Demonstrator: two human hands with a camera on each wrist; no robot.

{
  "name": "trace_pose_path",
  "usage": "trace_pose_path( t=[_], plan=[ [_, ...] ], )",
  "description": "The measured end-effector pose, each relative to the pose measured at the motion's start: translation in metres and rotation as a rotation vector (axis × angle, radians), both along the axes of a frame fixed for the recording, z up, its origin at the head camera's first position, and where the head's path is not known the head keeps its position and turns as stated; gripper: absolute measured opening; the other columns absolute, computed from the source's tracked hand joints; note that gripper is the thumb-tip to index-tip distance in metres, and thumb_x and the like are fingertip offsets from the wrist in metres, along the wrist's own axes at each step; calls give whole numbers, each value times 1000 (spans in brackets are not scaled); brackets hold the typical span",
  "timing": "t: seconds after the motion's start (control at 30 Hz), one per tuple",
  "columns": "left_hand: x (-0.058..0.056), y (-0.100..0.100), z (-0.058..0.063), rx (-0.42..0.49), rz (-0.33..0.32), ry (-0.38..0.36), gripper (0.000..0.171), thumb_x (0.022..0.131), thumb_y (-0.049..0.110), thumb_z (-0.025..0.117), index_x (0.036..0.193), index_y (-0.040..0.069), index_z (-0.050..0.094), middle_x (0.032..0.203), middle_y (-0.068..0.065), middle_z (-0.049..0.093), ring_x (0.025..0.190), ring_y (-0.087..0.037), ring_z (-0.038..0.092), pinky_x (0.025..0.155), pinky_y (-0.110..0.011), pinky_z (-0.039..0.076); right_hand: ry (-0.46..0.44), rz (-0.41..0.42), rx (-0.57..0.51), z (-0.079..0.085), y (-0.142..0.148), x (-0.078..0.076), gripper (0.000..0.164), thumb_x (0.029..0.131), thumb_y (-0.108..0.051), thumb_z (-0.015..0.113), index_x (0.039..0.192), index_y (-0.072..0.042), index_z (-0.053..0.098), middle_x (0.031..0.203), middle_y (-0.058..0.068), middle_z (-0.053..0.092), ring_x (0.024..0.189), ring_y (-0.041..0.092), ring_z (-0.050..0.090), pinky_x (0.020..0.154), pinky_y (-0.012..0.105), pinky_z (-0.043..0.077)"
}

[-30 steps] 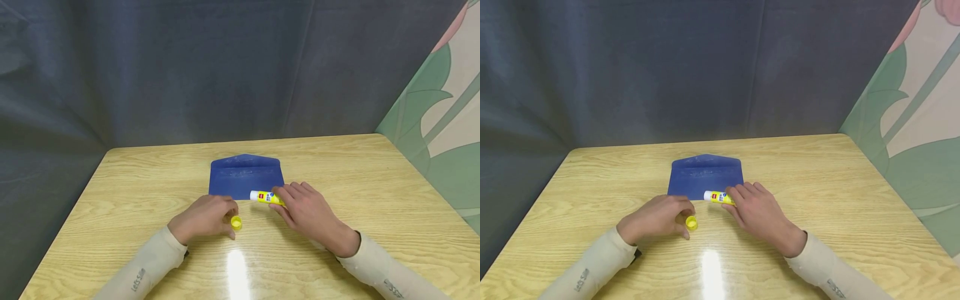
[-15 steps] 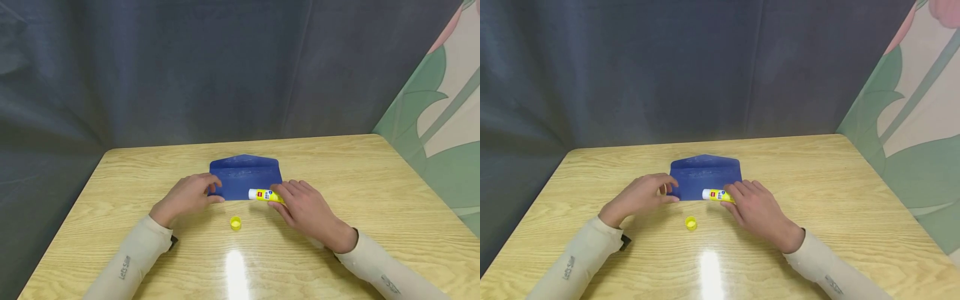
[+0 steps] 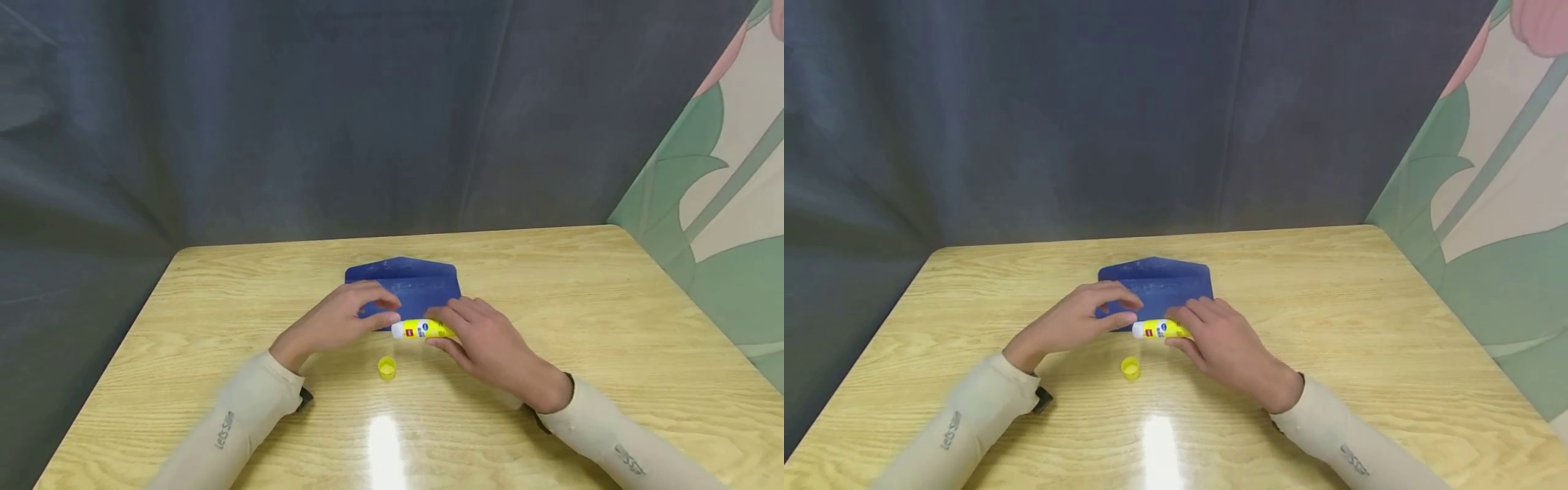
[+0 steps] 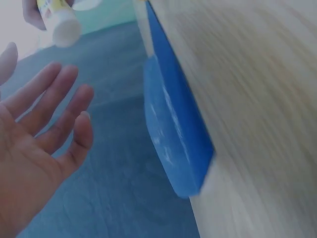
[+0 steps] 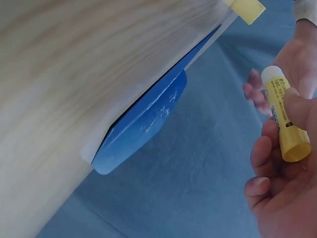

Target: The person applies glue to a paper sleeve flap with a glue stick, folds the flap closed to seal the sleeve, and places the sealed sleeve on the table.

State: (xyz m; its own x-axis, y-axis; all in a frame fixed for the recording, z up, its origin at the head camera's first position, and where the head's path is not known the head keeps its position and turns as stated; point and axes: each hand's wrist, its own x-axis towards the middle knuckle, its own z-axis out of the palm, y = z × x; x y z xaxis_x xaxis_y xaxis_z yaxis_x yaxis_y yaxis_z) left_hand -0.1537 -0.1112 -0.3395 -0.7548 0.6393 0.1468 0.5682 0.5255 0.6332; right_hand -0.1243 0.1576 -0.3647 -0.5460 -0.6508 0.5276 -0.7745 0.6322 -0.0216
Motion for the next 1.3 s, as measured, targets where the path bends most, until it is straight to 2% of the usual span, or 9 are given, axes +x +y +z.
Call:
trace_pose_path(
  t=[0.1, 0.2, 0.33, 0.43, 0.6, 0.73, 0.87, 1.17, 1.3],
  plan=[
    [-4, 8, 2, 21, -45, -32, 32, 101, 40, 57, 122, 19, 69, 114, 8, 69, 109, -9, 62, 97, -43, 51, 3, 8, -11, 0, -3, -3, 32, 92, -36, 70, 115, -13, 66, 94, -3, 65, 83, 13, 57, 84, 33, 53],
    [-7, 15, 2, 29, -63, -58, 33, 100, 38, 58, 125, 18, 68, 112, 9, 71, 105, -6, 63, 90, -37, 53, 2, 13, -21, 0, -7, -7, 31, 91, -34, 72, 115, -14, 67, 97, -3, 65, 84, 12, 57, 82, 32, 52],
    [-8, 21, 0, 20, -32, -97, 38, 96, 37, 66, 128, 18, 67, 111, 7, 73, 103, -8, 65, 81, -30, 51, 17, 21, -27, 1, -9, -11, 34, 86, -31, 77, 114, -14, 67, 98, -3, 66, 83, 13, 56, 78, 30, 50],
    [-6, 25, -3, -8, 0, -116, 41, 92, 37, 71, 128, 16, 67, 110, 4, 73, 104, -11, 66, 86, -32, 52, 30, 24, -14, -1, -10, -12, 37, 85, -31, 79, 115, -13, 68, 98, -3, 67, 82, 13, 56, 77, 30, 50],
    [-3, 28, -7, -49, 12, -88, 39, 91, 33, 73, 125, 15, 70, 109, 2, 74, 100, -11, 67, 87, -35, 55, 43, 11, 11, -3, -9, -10, 38, 87, -34, 76, 118, -14, 68, 98, -3, 68, 84, 14, 59, 78, 31, 51],
    [-2, 26, -11, -65, -22, -38, 34, 91, 29, 72, 123, 16, 72, 108, 5, 73, 90, -8, 63, 79, -27, 52, 83, 9, 21, -6, -6, -5, 38, 87, -33, 76, 117, -13, 67, 95, -3, 69, 82, 14, 59, 74, 30, 50],
    [-1, 24, -13, -54, -50, -1, 30, 90, 27, 74, 118, 17, 74, 102, 7, 71, 82, -6, 58, 74, -24, 49, 119, 7, 21, -7, -2, 2, 41, 83, -26, 81, 117, -9, 65, 98, -1, 70, 83, 16, 61, 73, 31, 50],
    [-1, 25, -15, -79, -6, -37, 28, 89, 29, 75, 115, 18, 75, 103, 8, 71, 85, -6, 59, 76, -25, 49, 98, -18, 12, -7, 8, 4, 36, 83, -21, 80, 114, -10, 64, 101, 1, 71, 86, 16, 65, 73, 30, 50],
    [1, 24, -13, -110, 10, -39, 32, 89, 32, 75, 117, 18, 74, 105, 8, 71, 87, -5, 59, 77, -24, 49, 118, 6, 14, -7, 8, 1, 30, 93, -29, 70, 115, -9, 64, 101, 1, 71, 86, 16, 65, 73, 30, 49]
  ],
)
